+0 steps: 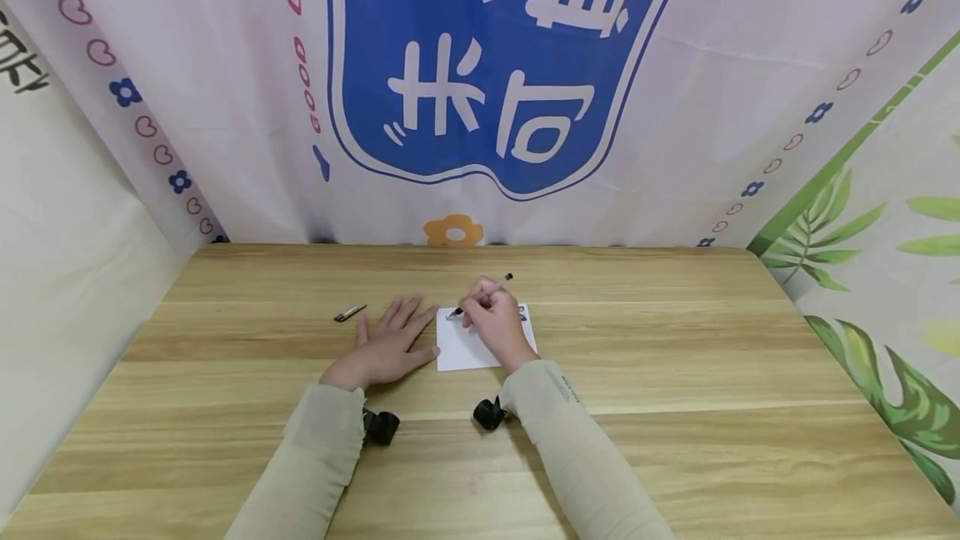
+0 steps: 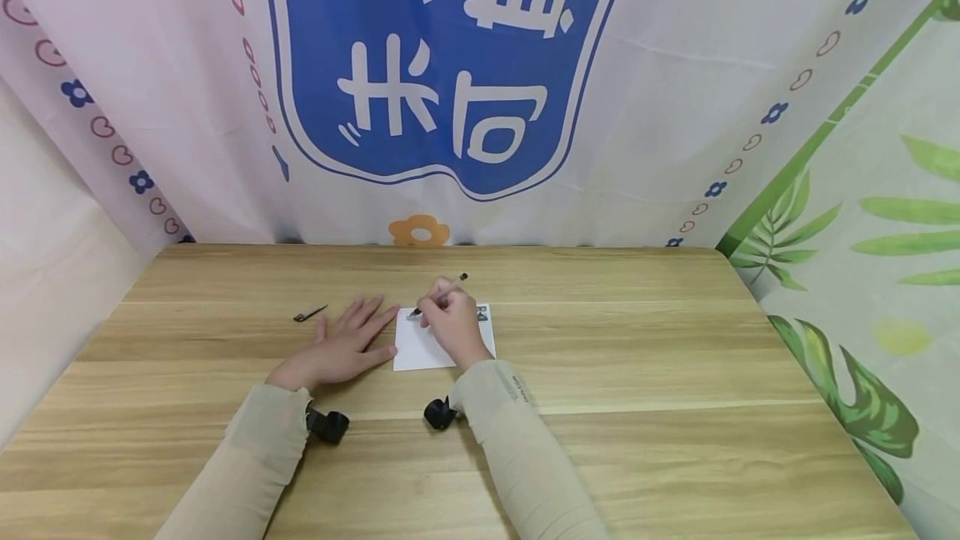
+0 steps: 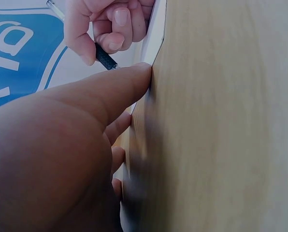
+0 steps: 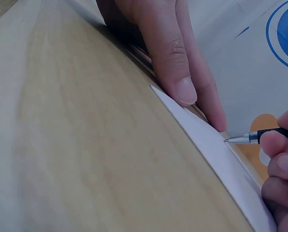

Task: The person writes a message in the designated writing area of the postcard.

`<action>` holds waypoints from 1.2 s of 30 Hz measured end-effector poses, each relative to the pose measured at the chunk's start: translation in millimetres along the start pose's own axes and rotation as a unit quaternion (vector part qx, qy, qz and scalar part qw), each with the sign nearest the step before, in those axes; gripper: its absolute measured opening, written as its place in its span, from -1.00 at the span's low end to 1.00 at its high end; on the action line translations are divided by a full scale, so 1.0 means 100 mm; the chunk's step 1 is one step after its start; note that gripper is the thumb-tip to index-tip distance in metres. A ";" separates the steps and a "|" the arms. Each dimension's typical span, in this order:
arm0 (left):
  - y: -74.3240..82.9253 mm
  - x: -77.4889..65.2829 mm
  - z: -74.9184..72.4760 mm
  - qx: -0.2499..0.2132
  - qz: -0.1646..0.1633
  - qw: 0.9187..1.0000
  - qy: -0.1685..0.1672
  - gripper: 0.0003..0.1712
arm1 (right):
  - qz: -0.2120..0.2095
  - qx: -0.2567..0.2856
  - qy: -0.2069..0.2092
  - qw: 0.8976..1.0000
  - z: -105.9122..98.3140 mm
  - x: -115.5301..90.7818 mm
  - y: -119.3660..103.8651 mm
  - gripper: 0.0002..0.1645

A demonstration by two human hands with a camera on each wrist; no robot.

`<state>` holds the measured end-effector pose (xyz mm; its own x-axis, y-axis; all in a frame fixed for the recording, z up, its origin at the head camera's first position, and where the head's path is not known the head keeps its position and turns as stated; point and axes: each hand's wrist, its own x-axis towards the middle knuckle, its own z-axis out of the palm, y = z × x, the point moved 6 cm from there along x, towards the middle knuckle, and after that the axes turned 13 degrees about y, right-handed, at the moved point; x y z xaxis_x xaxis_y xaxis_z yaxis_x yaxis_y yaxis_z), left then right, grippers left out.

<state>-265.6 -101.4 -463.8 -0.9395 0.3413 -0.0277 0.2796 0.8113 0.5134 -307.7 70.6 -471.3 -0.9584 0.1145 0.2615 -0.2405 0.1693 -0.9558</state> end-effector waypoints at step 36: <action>0.00 0.02 0.01 0.006 -0.009 1.000 -0.006 -0.18 | -0.013 0.000 0.003 1.000 -0.01 0.00 0.00 -0.75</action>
<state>-266.8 -100.5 -464.6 -0.9420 0.3322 -0.0482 0.2646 0.8232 0.5024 -307.5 71.7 -470.9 -0.9511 0.1161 0.2862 -0.2645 0.1719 -0.9489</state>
